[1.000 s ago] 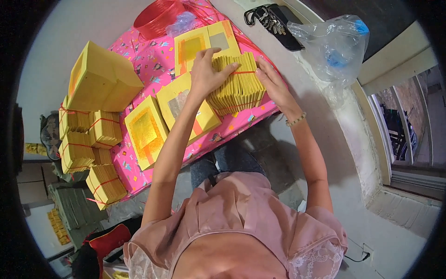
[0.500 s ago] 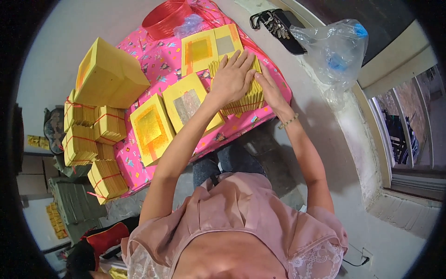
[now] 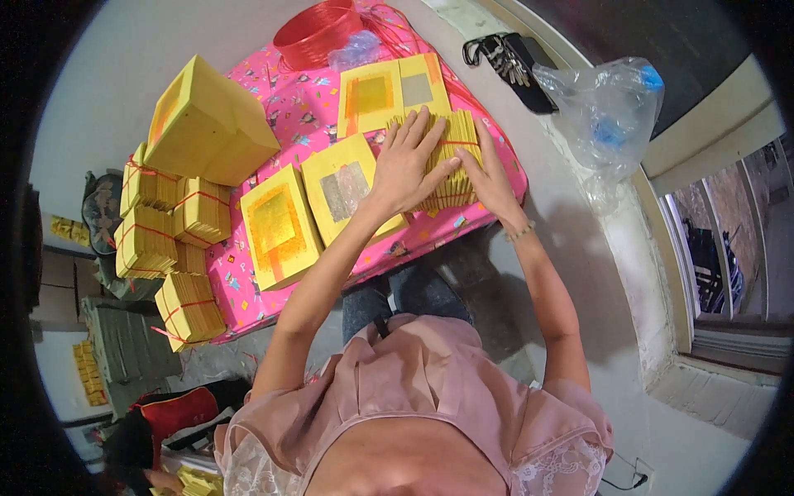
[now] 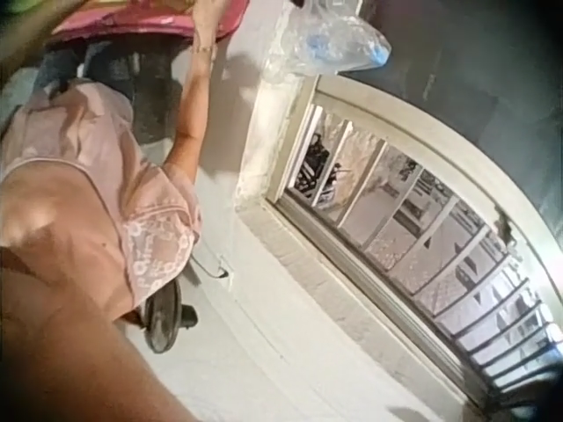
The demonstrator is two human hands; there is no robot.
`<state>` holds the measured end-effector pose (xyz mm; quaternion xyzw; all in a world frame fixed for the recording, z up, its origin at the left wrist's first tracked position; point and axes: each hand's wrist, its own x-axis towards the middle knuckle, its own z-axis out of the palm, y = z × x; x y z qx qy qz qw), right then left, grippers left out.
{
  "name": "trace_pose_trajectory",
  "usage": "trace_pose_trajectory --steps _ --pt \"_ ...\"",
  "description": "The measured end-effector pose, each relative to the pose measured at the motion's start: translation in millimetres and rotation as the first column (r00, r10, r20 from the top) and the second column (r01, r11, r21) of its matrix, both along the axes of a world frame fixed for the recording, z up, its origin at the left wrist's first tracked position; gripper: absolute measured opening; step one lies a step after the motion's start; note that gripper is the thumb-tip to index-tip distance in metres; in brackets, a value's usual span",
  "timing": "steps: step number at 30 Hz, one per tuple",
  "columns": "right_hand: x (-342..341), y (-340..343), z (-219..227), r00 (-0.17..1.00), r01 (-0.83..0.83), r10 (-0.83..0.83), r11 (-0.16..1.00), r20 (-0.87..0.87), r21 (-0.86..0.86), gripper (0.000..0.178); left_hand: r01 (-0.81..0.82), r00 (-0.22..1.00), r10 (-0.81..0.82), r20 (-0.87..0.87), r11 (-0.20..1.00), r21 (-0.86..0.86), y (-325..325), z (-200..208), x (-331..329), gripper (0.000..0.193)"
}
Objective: Bundling stacks of yellow paper and applying metallic foil sheets.
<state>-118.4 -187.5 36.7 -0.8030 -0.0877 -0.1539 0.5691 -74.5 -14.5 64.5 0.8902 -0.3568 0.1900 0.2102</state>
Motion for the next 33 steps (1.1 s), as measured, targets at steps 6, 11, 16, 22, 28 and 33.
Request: trace_pose_trajectory --steps 6,11,16,22,28,33 --pt "-12 -29 -33 0.975 0.042 0.045 0.926 -0.219 0.375 0.065 -0.318 0.876 -0.033 -0.481 0.708 -0.63 30 -16 8 0.07" --pt "-1 -12 -32 0.961 0.054 0.108 0.831 -0.256 0.554 0.072 -0.305 0.847 -0.099 -0.523 0.714 -0.63 21 -38 1 0.078" --pt "2 -8 -34 0.916 0.083 0.255 0.636 -0.31 0.767 0.059 -0.366 0.548 -0.451 -0.704 0.628 -0.687 26 -33 2 0.085" --pt "-12 -10 -46 0.961 0.09 0.14 0.659 -0.239 0.747 0.062 -0.443 0.452 -0.576 -0.681 0.518 -0.732 11 -35 -10 0.087" --pt "-7 -1 9 0.987 -0.016 0.118 0.744 -0.109 0.668 0.063 -0.347 0.582 -0.617 -0.53 0.402 -0.847 56 30 -42 0.095" --pt "-17 109 113 0.94 -0.308 0.279 0.942 0.195 0.133 0.074 -0.31 0.778 -0.48 -0.405 0.268 -0.912 119 23 -50 0.1"
